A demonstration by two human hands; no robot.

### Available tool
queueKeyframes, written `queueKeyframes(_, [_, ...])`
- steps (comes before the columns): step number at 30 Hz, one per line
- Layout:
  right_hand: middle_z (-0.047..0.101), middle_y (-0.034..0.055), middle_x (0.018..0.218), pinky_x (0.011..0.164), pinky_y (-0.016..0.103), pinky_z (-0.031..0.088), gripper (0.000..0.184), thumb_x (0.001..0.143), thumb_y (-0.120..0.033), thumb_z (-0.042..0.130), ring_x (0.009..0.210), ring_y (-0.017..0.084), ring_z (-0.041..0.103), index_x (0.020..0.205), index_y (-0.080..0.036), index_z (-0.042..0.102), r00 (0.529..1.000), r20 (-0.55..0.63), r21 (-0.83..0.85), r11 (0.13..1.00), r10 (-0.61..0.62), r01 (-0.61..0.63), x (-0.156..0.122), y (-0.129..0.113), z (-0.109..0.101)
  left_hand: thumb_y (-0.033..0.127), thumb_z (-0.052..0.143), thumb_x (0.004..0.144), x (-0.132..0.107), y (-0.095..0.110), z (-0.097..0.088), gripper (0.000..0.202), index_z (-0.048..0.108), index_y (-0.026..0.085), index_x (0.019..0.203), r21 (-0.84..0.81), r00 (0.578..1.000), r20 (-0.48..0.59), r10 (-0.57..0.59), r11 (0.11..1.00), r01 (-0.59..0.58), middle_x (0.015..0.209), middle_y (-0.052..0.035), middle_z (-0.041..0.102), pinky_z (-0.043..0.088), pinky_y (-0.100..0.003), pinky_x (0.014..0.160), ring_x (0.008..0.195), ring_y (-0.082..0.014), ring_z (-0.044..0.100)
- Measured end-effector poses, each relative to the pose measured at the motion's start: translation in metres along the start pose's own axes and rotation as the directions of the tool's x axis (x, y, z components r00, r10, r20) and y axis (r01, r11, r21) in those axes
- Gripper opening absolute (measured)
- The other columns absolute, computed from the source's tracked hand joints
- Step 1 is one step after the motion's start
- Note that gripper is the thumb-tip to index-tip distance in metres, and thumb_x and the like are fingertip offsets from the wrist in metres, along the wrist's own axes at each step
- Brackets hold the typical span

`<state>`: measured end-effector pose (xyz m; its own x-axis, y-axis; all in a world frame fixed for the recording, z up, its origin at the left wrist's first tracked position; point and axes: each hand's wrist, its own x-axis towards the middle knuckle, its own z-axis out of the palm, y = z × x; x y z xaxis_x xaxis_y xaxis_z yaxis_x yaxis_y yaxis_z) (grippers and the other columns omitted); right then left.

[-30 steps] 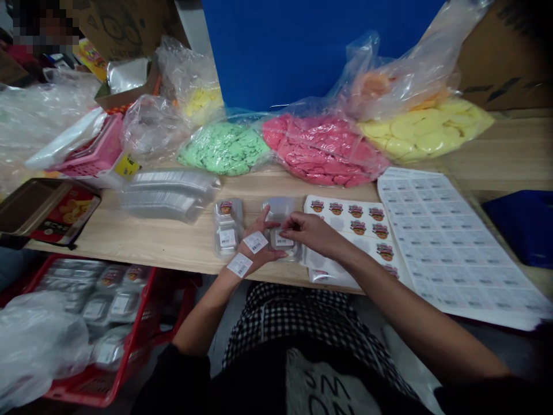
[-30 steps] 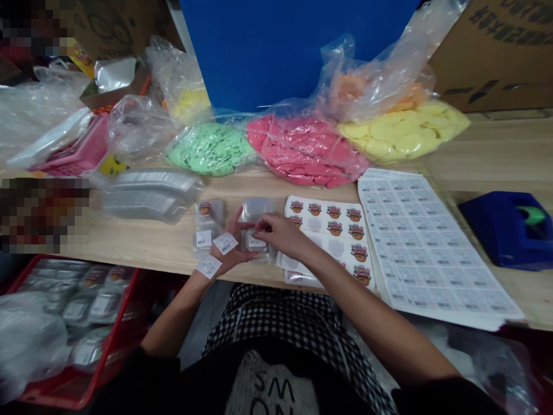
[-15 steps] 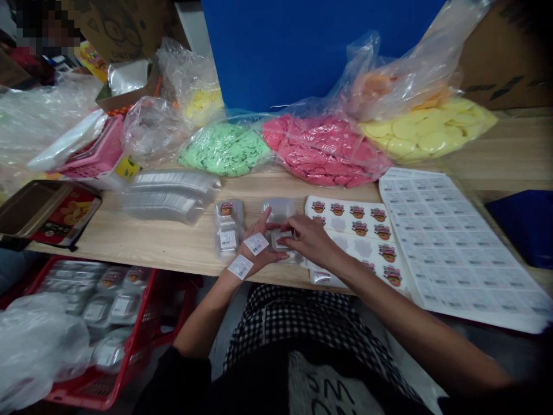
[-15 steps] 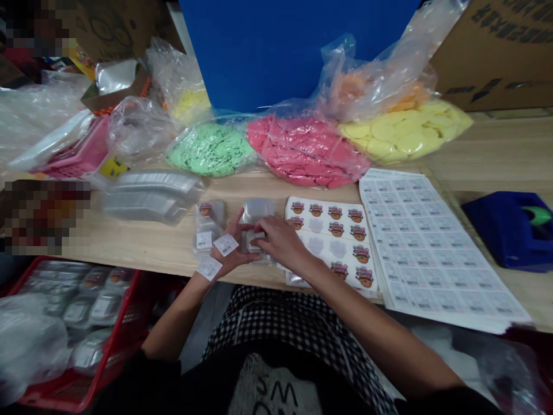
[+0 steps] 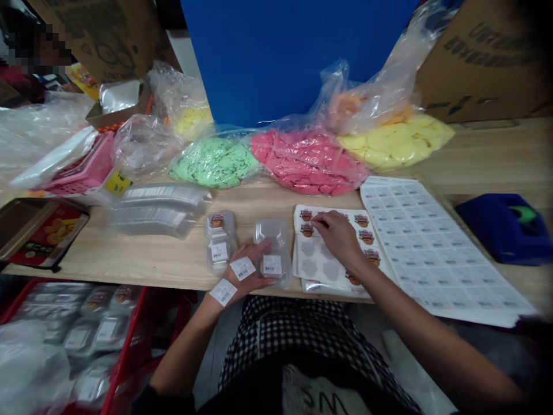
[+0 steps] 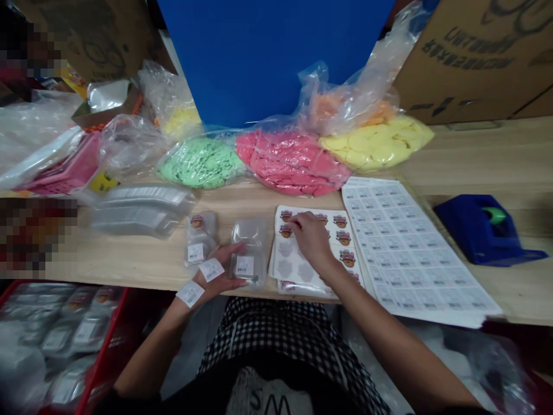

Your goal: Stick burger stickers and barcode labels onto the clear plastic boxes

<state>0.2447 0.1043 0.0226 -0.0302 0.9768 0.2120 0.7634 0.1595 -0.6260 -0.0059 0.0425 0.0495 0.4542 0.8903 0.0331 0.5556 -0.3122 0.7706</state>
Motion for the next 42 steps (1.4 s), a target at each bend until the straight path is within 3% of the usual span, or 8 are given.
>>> queueKeyframes(7, [0.064,0.0092,0.081,0.075,0.032,0.038,0.020,0.082,-0.020,0.048,0.081,0.021,0.055,0.076,-0.016,0.067,0.994,0.100,-0.229,0.973,0.038,-0.014,0.013,0.019,0.008,0.031,0.079,0.058,-0.005,-0.004,0.004,0.086,0.038,0.027,0.134,-0.020,0.999,-0.019,-0.028,0.999,0.027,0.119,-0.0061,0.059,0.038,-0.048,0.095,0.109,-0.0291,0.051])
queueKeyframes(18, [0.068,0.0102,0.082,0.066,0.030,0.037,0.017,0.080,-0.024,0.056,0.078,0.021,0.059,0.074,-0.016,0.069,0.964,0.166,-0.299,0.942,0.209,-0.153,0.023,0.015,0.013,0.031,0.079,0.057,-0.004,-0.004,0.007,0.089,0.037,0.025,0.135,-0.017,0.999,-0.018,-0.050,0.999,0.050,0.119,-0.0072,0.059,0.035,-0.049,0.097,0.109,-0.0297,0.051])
queueKeyframes(25, [0.065,0.0110,0.082,0.071,0.029,0.037,0.017,0.081,-0.019,0.052,0.082,0.020,0.057,0.072,-0.015,0.066,0.967,0.187,-0.295,0.949,0.173,-0.113,0.024,0.016,0.015,0.030,0.080,0.056,-0.005,-0.004,0.008,0.090,0.037,0.026,0.134,-0.017,0.997,-0.033,-0.077,0.997,0.076,0.120,-0.0067,0.059,0.035,-0.048,0.098,0.111,-0.0296,0.050])
queueKeyframes(29, [0.062,0.0110,0.084,0.074,0.031,0.037,0.016,0.083,-0.019,0.049,0.085,0.022,0.054,0.075,-0.015,0.062,0.980,0.188,-0.283,0.959,0.057,-0.002,0.017,0.016,0.014,0.031,0.079,0.057,-0.006,-0.006,0.008,0.091,0.034,0.026,0.136,0.000,0.997,-0.028,-0.072,0.997,0.072,0.121,-0.0065,0.058,0.036,-0.049,0.097,0.111,-0.0299,0.050])
queueKeyframes(34, [0.060,0.0094,0.082,0.075,0.034,0.036,0.015,0.085,-0.023,0.045,0.080,0.022,0.053,0.075,-0.018,0.055,0.995,0.069,-0.145,0.986,-0.074,0.083,0.003,0.004,-0.010,0.033,0.079,0.059,-0.008,-0.010,0.009,0.092,0.032,0.026,0.137,-0.009,0.999,-0.024,-0.045,0.999,0.044,0.122,-0.0060,0.058,0.031,-0.050,0.102,0.116,-0.0295,0.047])
queueKeyframes(37, [0.058,0.0057,0.079,0.070,0.032,0.038,0.015,0.084,-0.032,0.048,0.075,0.019,0.052,0.078,-0.019,0.054,0.997,-0.079,0.103,0.995,0.006,0.002,0.004,-0.015,-0.028,0.033,0.079,0.059,-0.008,-0.009,0.009,0.092,0.032,0.026,0.137,-0.010,0.999,-0.031,-0.044,0.999,0.044,0.121,-0.0063,0.058,0.032,-0.050,0.101,0.114,-0.0294,0.048])
queueKeyframes(39, [0.056,0.0020,0.072,0.063,0.029,0.037,0.018,0.079,-0.037,0.053,0.067,0.016,0.050,0.077,-0.019,0.054,0.995,-0.022,0.299,0.950,0.098,-0.087,0.011,-0.030,-0.034,0.031,0.081,0.057,-0.007,-0.007,0.008,0.093,0.032,0.025,0.137,-0.002,0.998,-0.029,-0.048,0.999,0.047,0.120,-0.0070,0.059,0.031,-0.051,0.101,0.113,-0.0298,0.050])
queueKeyframes(42, [0.054,-0.0010,0.065,0.057,0.027,0.035,0.024,0.069,-0.042,0.062,0.059,0.012,0.046,0.070,-0.019,0.056,0.967,0.224,0.464,0.860,0.118,-0.212,0.025,-0.052,-0.028,0.031,0.081,0.055,-0.006,-0.004,0.008,0.093,0.034,0.024,0.136,-0.003,0.998,-0.023,-0.054,0.999,0.054,0.118,-0.0077,0.060,0.033,-0.051,0.100,0.112,-0.0303,0.051])
